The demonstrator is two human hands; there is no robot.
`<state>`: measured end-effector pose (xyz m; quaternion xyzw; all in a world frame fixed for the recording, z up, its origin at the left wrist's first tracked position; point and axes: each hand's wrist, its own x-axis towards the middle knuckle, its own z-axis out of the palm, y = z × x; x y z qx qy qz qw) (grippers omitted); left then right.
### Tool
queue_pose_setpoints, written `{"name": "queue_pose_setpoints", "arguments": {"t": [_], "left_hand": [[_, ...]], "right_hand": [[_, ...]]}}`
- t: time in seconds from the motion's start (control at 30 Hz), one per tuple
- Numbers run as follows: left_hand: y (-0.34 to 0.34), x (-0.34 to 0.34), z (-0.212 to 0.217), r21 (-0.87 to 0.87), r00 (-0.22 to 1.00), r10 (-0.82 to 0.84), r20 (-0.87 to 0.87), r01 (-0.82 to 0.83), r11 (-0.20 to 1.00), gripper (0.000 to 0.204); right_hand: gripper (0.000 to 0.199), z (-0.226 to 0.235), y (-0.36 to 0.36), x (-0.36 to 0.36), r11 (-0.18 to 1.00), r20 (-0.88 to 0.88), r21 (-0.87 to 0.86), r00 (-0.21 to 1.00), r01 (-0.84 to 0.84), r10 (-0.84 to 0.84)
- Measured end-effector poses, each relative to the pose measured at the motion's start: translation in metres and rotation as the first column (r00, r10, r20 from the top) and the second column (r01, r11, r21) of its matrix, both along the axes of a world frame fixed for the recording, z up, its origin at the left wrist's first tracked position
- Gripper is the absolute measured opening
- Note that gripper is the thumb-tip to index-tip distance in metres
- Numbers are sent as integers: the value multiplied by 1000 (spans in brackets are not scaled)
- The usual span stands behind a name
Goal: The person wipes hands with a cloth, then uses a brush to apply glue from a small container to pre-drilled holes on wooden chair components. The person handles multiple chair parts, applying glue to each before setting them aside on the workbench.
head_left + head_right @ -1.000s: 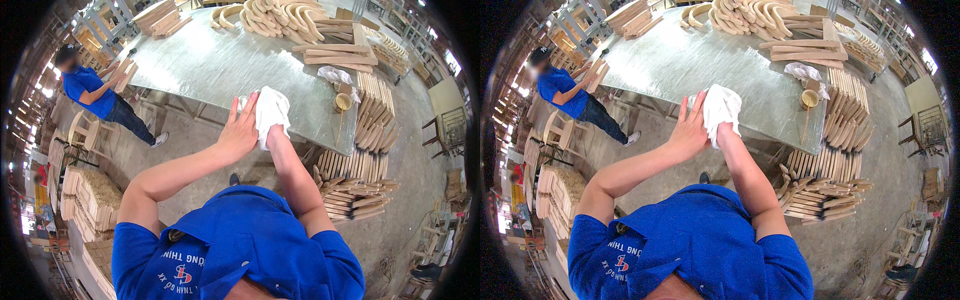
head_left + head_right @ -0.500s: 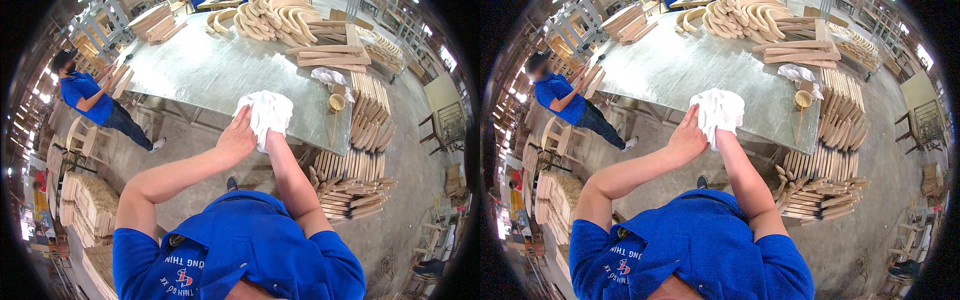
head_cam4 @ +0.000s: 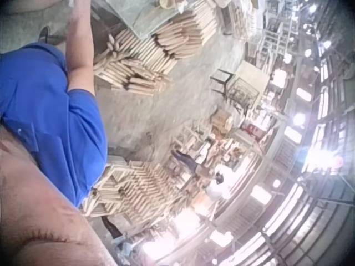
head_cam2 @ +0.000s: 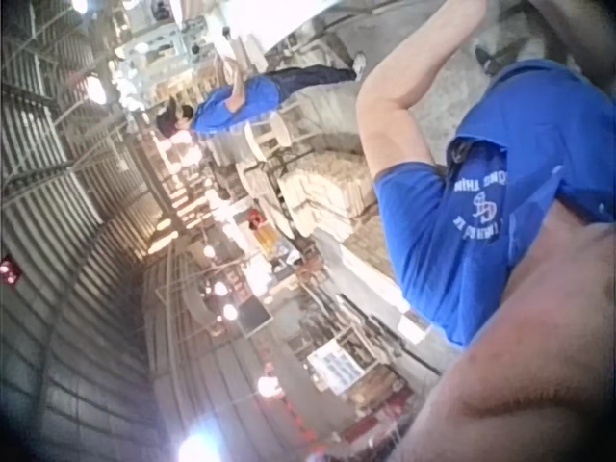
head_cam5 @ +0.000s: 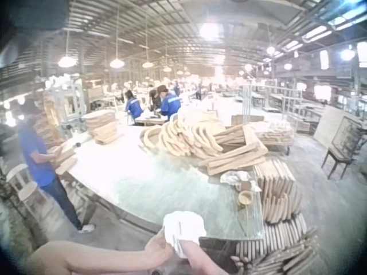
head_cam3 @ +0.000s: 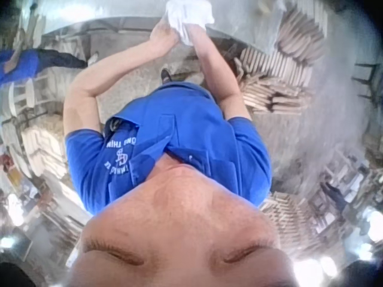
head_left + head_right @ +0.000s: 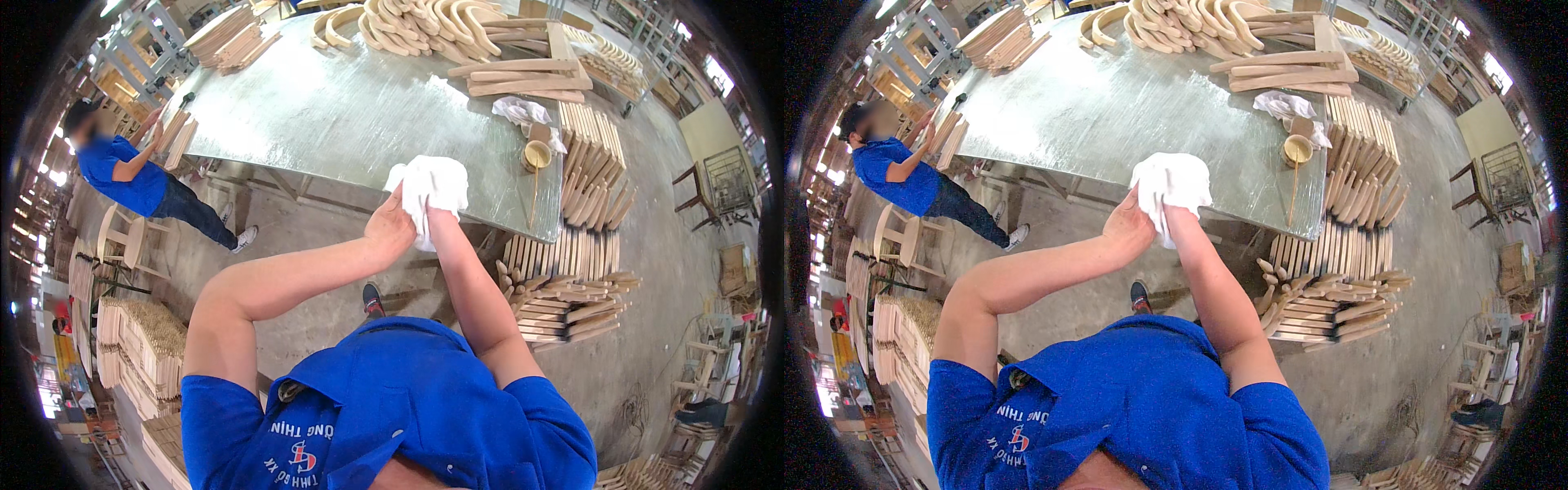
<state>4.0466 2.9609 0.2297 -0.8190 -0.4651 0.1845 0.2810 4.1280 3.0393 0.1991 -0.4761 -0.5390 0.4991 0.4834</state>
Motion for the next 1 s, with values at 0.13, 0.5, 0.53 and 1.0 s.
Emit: {"name": "queue_pose_setpoints", "arguments": {"t": [0.13, 0.5, 0.53, 1.0], "left_hand": [[10, 11, 6, -3, 996, -55, -68, 55, 998, 55], [10, -12, 5, -154, 988, -77, 134, 98, 983, 58], [7, -7, 26, -284, 977, -32, 209, 92, 954, 62], [17, -14, 49, 421, -767, 609, -201, 494, 761, 91]], "right_hand": [[24, -4, 0, 15, 914, -754, -390, 609, -116, -245], [22, 19, -16, 11, 937, -684, -218, 727, -274, 54], [23, 17, -21, 15, 922, -756, -265, 655, -281, -18], [40, -16, -18, -8, 851, 268, 487, 961, -196, 68]]}}
